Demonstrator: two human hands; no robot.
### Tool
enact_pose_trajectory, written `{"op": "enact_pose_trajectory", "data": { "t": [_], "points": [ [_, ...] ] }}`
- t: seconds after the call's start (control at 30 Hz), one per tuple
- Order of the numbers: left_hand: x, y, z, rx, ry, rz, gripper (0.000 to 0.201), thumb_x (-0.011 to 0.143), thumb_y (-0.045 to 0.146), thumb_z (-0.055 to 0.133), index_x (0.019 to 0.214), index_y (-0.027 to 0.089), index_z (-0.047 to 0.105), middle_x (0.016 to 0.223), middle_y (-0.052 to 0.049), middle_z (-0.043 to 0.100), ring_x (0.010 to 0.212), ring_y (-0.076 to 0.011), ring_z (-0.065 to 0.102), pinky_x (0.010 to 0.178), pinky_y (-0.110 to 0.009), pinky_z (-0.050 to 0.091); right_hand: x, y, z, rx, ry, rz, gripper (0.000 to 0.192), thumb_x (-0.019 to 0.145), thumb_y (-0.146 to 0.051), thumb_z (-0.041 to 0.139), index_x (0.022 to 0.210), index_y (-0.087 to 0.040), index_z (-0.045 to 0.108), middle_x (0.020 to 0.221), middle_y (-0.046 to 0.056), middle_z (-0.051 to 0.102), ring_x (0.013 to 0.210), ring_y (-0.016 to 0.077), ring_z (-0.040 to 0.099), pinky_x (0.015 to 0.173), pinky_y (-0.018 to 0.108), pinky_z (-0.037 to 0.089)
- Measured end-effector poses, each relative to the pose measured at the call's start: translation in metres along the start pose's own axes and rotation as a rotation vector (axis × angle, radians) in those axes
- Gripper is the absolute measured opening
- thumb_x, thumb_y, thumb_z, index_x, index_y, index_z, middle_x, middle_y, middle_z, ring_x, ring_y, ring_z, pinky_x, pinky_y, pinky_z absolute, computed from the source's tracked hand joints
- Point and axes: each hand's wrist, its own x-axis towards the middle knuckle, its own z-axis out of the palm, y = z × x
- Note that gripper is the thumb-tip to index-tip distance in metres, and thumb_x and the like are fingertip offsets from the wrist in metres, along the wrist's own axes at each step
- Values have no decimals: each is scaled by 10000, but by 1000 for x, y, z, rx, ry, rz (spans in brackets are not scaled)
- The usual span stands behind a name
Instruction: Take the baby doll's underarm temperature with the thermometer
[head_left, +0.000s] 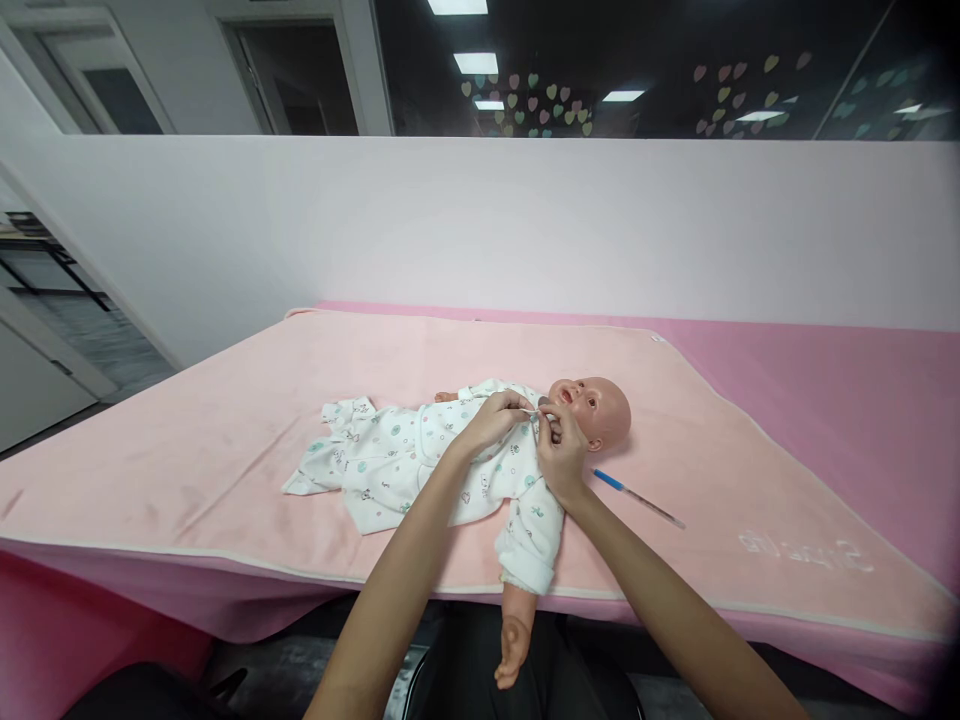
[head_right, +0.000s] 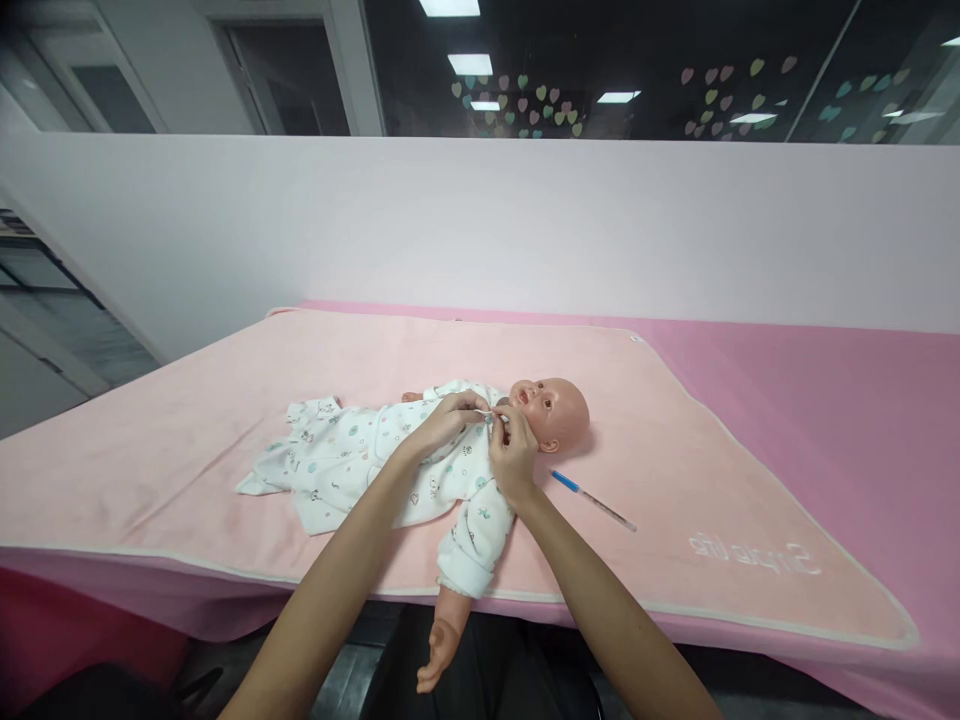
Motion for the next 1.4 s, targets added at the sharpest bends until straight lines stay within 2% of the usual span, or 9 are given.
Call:
{"op": "enact_pose_trajectory", "data": {
  "t": [0.13,0.27,0.5,0.77,0.9,1.07,1.3,1.4],
  "points": [
    [-1,2,0,7,1,23,114,683,208,504,707,145,596,693,2,567,709,-135,511,676,-245,372,1,-2,-1,-1,13,-3,146,857,-209,441,876,-176,582,784,41,624,668,133,579,605,258,476],
    [-2,3,1,29,11,61,161,720,266,505,746,142,605,729,-10,582,745,-147,531,707,-253,390,3,-8,-4,5,-27,-36,180,851,-170,418,879,-181,596,820,39,626,696,133,568,633,261,471],
    [1,-1,0,-55,38,49,166,719,267,535,783,133,609,784,-26,597,790,-152,545,741,-259,404,3,-11,-5,-34,-95,-56,211,809,-161,463,964,-188,603,937,53,618,544,97,485,598,266,465],
    [0,3,0,-43,8,49,161,713,278,531,732,138,609,717,-10,567,739,-139,522,701,-247,389,3,-8,-2,-30,-57,-36,155,829,-197,459,905,-185,594,795,20,600,464,80,404,576,262,468],
    [-3,7,-2,-53,-19,49,157,710,279,553,748,137,608,723,-5,557,729,-130,512,689,-242,382,3,-6,-1,-36,-34,-37,155,827,-206,473,931,-185,586,825,32,614,507,97,457,630,288,488],
    [-11,15,-9,-44,-140,46,170,689,313,622,709,147,589,689,15,513,673,-109,477,653,-237,372,5,-8,-4,-30,-42,-68,194,840,-196,465,968,-190,610,925,58,622,678,130,559,710,297,489],
    [-16,13,-32,91,-147,37,304,665,347,662,513,127,517,912,-44,530,718,-108,481,657,-243,369,4,-8,-4,-22,-14,-3,197,856,-223,455,968,-172,610,931,71,619,625,117,543,641,280,484],
    [-22,10,-36,107,-163,29,321,652,361,671,507,129,503,876,-45,532,712,-110,487,649,-242,370,4,-7,-4,-19,-11,-5,196,856,-214,453,966,-166,609,936,75,615,677,128,561,656,281,484]
  ]
}}
